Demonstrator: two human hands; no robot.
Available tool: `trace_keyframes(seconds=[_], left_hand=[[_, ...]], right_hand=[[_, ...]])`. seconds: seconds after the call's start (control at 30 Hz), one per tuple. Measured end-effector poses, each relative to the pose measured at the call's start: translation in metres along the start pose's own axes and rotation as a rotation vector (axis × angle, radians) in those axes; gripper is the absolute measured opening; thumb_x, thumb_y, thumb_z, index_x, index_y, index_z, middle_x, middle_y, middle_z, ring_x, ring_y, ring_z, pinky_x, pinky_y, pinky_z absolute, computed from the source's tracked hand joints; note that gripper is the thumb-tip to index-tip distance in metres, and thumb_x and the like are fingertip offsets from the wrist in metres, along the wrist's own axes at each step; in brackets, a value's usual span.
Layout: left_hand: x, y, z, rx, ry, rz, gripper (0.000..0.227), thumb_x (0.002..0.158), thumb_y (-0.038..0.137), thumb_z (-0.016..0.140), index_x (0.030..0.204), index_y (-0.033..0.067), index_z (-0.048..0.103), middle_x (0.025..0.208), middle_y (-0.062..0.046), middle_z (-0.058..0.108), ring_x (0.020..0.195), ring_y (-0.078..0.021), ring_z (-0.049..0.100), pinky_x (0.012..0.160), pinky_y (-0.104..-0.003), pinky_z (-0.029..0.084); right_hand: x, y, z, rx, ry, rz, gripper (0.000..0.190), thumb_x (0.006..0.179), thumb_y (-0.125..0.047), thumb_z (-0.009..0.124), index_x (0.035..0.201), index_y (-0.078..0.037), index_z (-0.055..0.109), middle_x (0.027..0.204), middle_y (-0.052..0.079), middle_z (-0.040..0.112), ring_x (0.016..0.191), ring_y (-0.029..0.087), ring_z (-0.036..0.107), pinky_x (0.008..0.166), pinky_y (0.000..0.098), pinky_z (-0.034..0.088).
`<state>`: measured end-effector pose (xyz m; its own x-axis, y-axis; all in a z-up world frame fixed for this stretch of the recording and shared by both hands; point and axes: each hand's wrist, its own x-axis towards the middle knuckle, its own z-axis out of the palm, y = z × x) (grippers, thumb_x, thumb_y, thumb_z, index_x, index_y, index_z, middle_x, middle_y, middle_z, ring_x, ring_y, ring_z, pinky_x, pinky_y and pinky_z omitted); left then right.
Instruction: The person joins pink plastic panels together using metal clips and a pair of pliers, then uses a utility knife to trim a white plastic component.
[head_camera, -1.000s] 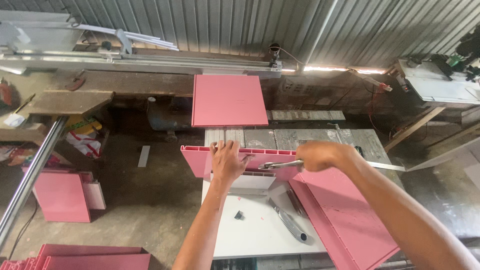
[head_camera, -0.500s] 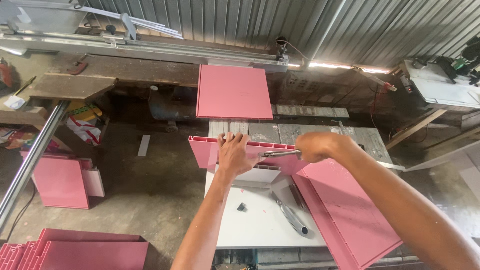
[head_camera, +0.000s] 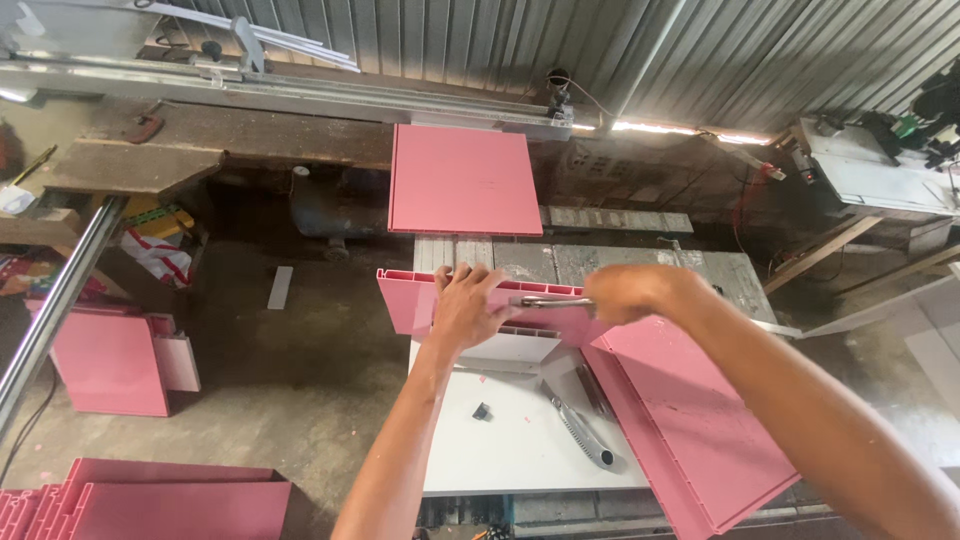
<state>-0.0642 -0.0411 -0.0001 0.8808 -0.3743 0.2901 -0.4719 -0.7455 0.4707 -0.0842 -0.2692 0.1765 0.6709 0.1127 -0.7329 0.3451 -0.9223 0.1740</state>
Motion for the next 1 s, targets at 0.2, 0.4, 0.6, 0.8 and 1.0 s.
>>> trace_keyframes(seconds=[0.2, 0.4, 0.6, 0.8, 1.0], left_hand=[[0.001, -0.006, 0.008, 0.006, -0.049, 0.014, 0.039, 0.090, 0.039, 0.069, 0.127, 0.0307, 0.061, 0.110, 0.001, 0.064, 0.107, -0.0220, 0.053, 0.107, -0.051, 0.031], [0.000, 0.008, -0.001, 0.033, -0.019, -0.038, 0.044, 0.085, 0.049, 0.074, 0.122, 0.0273, 0.065, 0.106, 0.001, 0.065, 0.104, -0.0220, 0.052, 0.103, -0.050, 0.030], [-0.002, 0.014, -0.006, 0.040, 0.026, -0.078, 0.039, 0.082, 0.048, 0.080, 0.109, 0.0221, 0.069, 0.099, -0.001, 0.067, 0.098, -0.0219, 0.053, 0.101, -0.048, 0.029], [-0.003, 0.018, -0.009, 0.032, 0.030, -0.076, 0.038, 0.083, 0.050, 0.078, 0.104, 0.0211, 0.068, 0.097, -0.001, 0.067, 0.099, -0.0227, 0.055, 0.101, -0.050, 0.031], [0.001, 0.014, 0.000, 0.044, 0.052, -0.085, 0.035, 0.085, 0.051, 0.076, 0.101, 0.0218, 0.066, 0.094, 0.000, 0.064, 0.098, -0.0221, 0.054, 0.101, -0.051, 0.030]], right_hand=[[-0.029, -0.003, -0.037, -0.051, 0.001, 0.031, 0.034, 0.085, -0.018, 0.057, 0.110, -0.009, 0.079, 0.108, 0.018, 0.077, 0.103, 0.036, 0.074, 0.088, 0.0465, 0.058], [-0.005, 0.000, -0.039, 0.042, 0.054, 0.106, 0.032, 0.081, -0.017, 0.064, 0.109, -0.009, 0.079, 0.099, 0.018, 0.079, 0.094, 0.037, 0.076, 0.084, 0.0466, 0.059], [0.048, 0.001, -0.025, -0.085, 0.026, 0.161, 0.039, 0.078, -0.009, 0.056, 0.109, -0.001, 0.078, 0.107, 0.022, 0.077, 0.103, 0.038, 0.075, 0.084, 0.0500, 0.059], [0.077, -0.012, -0.027, -0.202, 0.056, 0.176, 0.034, 0.073, -0.016, 0.065, 0.103, -0.010, 0.081, 0.097, 0.015, 0.079, 0.096, 0.034, 0.076, 0.076, 0.0502, 0.061], [0.049, -0.050, -0.057, -0.236, 0.026, 0.209, 0.027, 0.076, -0.016, 0.075, 0.101, -0.011, 0.081, 0.097, 0.010, 0.079, 0.098, 0.030, 0.076, 0.080, 0.0529, 0.059]])
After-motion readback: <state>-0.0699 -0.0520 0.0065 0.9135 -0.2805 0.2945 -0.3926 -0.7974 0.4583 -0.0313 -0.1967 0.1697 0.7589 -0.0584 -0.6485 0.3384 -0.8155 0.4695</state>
